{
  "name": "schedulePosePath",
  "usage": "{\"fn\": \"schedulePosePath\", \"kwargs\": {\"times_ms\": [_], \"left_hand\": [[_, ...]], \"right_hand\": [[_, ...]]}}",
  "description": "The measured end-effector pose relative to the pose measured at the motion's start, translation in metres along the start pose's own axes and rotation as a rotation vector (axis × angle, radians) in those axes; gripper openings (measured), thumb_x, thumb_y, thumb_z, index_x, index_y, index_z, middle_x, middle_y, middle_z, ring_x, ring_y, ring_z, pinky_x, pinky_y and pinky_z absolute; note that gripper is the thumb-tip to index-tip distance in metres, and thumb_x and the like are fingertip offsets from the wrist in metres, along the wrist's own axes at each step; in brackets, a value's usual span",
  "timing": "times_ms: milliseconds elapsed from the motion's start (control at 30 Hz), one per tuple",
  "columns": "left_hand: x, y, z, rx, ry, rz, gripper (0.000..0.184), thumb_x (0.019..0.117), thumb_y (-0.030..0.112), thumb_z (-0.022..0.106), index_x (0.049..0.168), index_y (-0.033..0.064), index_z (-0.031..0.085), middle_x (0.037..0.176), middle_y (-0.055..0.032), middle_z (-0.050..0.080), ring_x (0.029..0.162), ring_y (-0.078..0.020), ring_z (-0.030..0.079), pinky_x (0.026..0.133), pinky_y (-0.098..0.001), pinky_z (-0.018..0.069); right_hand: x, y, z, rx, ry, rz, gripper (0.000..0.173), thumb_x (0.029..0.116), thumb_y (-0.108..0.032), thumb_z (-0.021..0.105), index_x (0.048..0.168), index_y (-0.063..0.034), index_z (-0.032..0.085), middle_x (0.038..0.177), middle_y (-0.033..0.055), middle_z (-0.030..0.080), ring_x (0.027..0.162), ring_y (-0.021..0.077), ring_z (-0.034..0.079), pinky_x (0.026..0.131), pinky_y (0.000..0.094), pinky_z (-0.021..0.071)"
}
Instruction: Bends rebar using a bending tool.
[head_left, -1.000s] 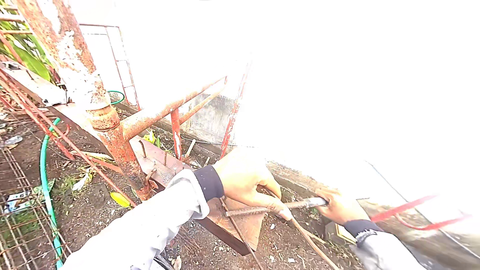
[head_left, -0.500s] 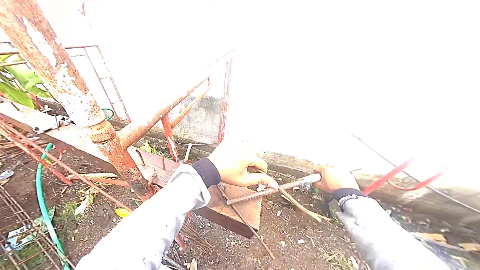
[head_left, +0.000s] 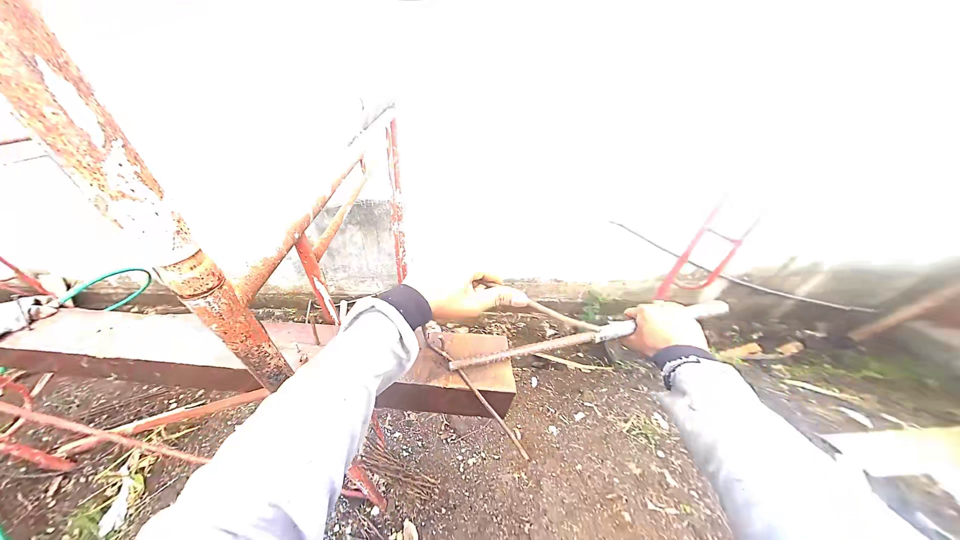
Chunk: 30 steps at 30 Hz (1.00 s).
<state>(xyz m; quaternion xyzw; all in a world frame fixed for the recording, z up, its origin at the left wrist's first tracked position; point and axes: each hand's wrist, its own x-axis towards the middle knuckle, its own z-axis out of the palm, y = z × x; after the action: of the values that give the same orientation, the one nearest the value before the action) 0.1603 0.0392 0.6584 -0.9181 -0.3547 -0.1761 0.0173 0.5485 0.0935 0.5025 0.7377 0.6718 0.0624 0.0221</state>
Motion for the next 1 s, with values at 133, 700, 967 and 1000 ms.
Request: {"fn": "schedulePosePath", "kwargs": {"times_ms": [133,700,967,1000], "left_hand": [[-0.008,0.005,-0.004,-0.044,-0.01,-0.028,0.031,0.1006,0.043,0.061,0.101,0.0188,0.081,0.085,-0.0015,0.075,0.08,-0.0209,0.069,0.075,-0.0533,0.0518],[-0.018,0.0,-0.004,-0.267,-0.115,0.013,0.051,0.1049,0.052,0.05,0.119,0.0068,0.07,0.107,-0.0146,0.07,0.1,-0.0285,0.066,0.092,-0.054,0.0488],[-0.017,-0.002,-0.004,-0.309,-0.118,0.018,0.052,0.1054,0.051,0.05,0.123,0.0055,0.069,0.111,-0.0166,0.07,0.105,-0.0311,0.066,0.096,-0.0551,0.0479],[-0.016,-0.002,-0.003,-0.321,-0.111,0.016,0.052,0.1048,0.051,0.051,0.122,0.0061,0.07,0.111,-0.016,0.071,0.105,-0.0306,0.067,0.096,-0.0552,0.0483]], "right_hand": [[-0.072,-0.001,-0.007,0.055,0.013,0.169,0.029,0.0832,-0.032,0.084,0.096,-0.0065,0.077,0.103,0.0202,0.074,0.112,0.0417,0.066,0.101,0.0596,0.0467],[-0.354,-0.154,-0.017,0.11,0.033,0.838,0.028,0.0929,-0.033,0.073,0.094,-0.0044,0.073,0.1,0.022,0.073,0.107,0.0432,0.067,0.094,0.0629,0.0474],[-0.37,-0.176,-0.021,0.096,0.072,0.869,0.025,0.0927,-0.032,0.073,0.094,-0.0068,0.073,0.1,0.0179,0.074,0.108,0.0405,0.067,0.098,0.0612,0.0455],[-0.375,-0.184,-0.023,0.106,0.088,0.869,0.024,0.0921,-0.03,0.074,0.096,-0.0059,0.073,0.101,0.0189,0.074,0.108,0.0411,0.067,0.099,0.0621,0.0454]]}}
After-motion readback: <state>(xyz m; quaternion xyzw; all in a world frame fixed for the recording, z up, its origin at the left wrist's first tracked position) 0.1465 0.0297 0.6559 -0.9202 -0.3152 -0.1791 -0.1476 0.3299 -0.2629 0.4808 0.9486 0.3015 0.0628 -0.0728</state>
